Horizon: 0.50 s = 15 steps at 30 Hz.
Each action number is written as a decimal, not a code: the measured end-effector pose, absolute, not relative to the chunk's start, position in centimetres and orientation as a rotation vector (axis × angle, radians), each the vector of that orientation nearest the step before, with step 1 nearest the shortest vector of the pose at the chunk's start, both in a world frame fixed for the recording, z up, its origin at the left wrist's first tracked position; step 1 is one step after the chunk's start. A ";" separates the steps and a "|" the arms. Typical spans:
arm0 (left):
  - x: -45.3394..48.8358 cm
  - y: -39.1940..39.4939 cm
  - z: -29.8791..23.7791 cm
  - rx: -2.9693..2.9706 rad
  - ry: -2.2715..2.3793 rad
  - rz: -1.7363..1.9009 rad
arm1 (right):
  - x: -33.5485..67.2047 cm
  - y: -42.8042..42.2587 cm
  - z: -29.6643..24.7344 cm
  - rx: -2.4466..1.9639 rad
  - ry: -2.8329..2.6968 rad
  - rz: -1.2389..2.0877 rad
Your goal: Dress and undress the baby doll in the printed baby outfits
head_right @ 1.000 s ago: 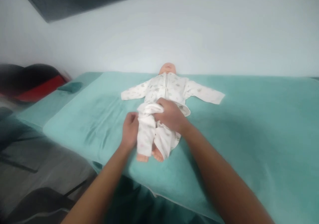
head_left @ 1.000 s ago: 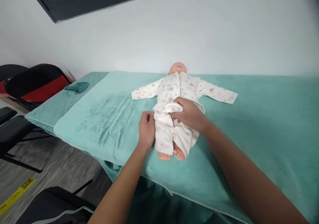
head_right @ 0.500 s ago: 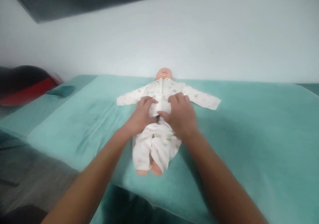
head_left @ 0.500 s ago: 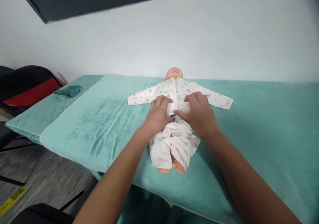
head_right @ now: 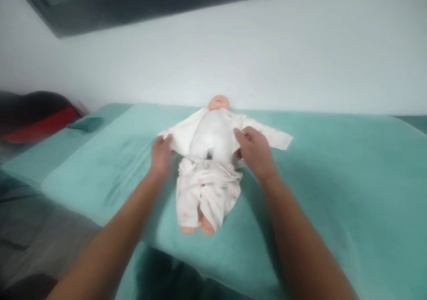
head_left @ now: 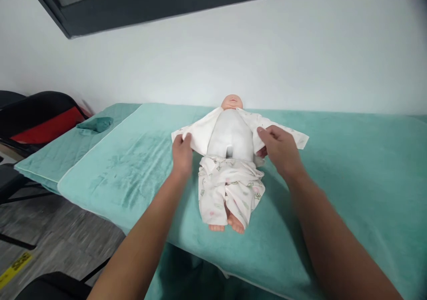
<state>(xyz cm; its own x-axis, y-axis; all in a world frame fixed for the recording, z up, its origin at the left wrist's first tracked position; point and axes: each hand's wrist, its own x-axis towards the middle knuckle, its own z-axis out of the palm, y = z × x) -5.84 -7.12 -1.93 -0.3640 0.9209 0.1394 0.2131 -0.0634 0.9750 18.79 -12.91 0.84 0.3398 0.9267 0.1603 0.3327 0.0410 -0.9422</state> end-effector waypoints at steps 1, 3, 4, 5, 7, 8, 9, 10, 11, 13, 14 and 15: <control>-6.9 -6.5 -2.6 1.220 1.663 1.470 | 20.2 -13.0 1.2 -1.511 -1.155 0.674; -9.0 -5.7 -4.0 1.245 1.801 1.469 | 23.9 -13.4 1.5 -1.608 -1.119 0.598; -9.8 -5.5 -4.5 1.275 1.855 1.478 | 26.0 -13.5 1.5 -1.719 -1.099 0.555; -10.4 -5.5 -4.9 1.309 1.897 1.496 | 27.9 -13.6 1.4 -1.891 -1.113 0.480; -10.8 -5.9 -5.4 1.394 1.940 1.551 | 31.0 -13.6 0.8 -2.298 -1.183 0.316; -10.6 -6.4 -5.4 1.464 1.929 1.579 | 31.8 -13.5 0.5 -2.428 -1.209 0.287; -10.3 -6.9 -5.3 1.553 1.893 1.585 | 32.0 -13.4 0.3 -2.511 -1.230 0.272; -9.8 -7.4 -5.1 1.643 1.827 1.546 | 31.7 -13.3 0.1 -2.527 -1.253 0.270; -9.3 -8.0 -4.9 1.718 1.735 1.453 | 30.9 -13.2 0.1 -2.482 -1.289 0.264; -8.5 -9.0 -4.3 1.774 1.524 1.184 | 28.4 -13.1 0.4 -2.256 -1.437 0.294; -8.3 -9.4 -4.1 1.746 1.433 1.067 | 26.9 -13.2 0.6 -2.097 -1.551 0.366; -8.2 -9.7 -3.9 1.708 1.357 0.990 | 25.5 -13.2 0.9 -1.922 -1.686 0.499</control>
<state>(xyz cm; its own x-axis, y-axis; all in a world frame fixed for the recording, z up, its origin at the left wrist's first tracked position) -8.19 -9.71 -3.87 0.1472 0.9810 0.1267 0.4205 -0.1780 0.8897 25.50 -13.25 0.92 0.1531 0.9859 0.0680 0.7901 -0.0808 -0.6076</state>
